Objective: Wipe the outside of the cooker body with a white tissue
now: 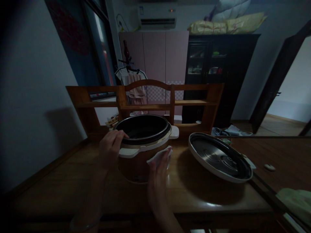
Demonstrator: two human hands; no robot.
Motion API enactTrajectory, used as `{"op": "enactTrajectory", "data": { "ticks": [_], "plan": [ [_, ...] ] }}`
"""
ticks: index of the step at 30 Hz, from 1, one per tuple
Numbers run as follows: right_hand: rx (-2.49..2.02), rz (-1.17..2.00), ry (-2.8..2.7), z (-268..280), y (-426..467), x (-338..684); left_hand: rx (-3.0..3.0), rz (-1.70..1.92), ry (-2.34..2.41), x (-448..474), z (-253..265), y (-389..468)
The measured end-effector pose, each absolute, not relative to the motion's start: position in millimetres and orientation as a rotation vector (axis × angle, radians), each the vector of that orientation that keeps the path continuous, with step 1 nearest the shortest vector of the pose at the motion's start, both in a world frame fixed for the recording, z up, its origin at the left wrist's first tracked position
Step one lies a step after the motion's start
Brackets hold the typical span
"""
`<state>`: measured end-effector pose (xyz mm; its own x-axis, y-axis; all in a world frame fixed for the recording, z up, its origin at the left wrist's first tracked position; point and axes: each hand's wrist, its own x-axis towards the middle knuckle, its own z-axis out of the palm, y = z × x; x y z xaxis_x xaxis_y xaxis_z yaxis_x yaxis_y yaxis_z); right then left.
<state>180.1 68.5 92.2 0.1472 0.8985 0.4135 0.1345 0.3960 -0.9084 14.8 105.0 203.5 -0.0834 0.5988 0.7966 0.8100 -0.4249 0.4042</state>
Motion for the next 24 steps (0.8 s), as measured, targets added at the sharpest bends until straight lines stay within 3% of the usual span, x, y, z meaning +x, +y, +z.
{"op": "enactTrajectory", "data": {
  "ticks": [24],
  "plan": [
    [-1.049, 0.705, -1.296, 81.1, 75.4, 181.2, -1.965, -1.490, -1.567, 15.0, 203.4, 105.2]
  ]
}}
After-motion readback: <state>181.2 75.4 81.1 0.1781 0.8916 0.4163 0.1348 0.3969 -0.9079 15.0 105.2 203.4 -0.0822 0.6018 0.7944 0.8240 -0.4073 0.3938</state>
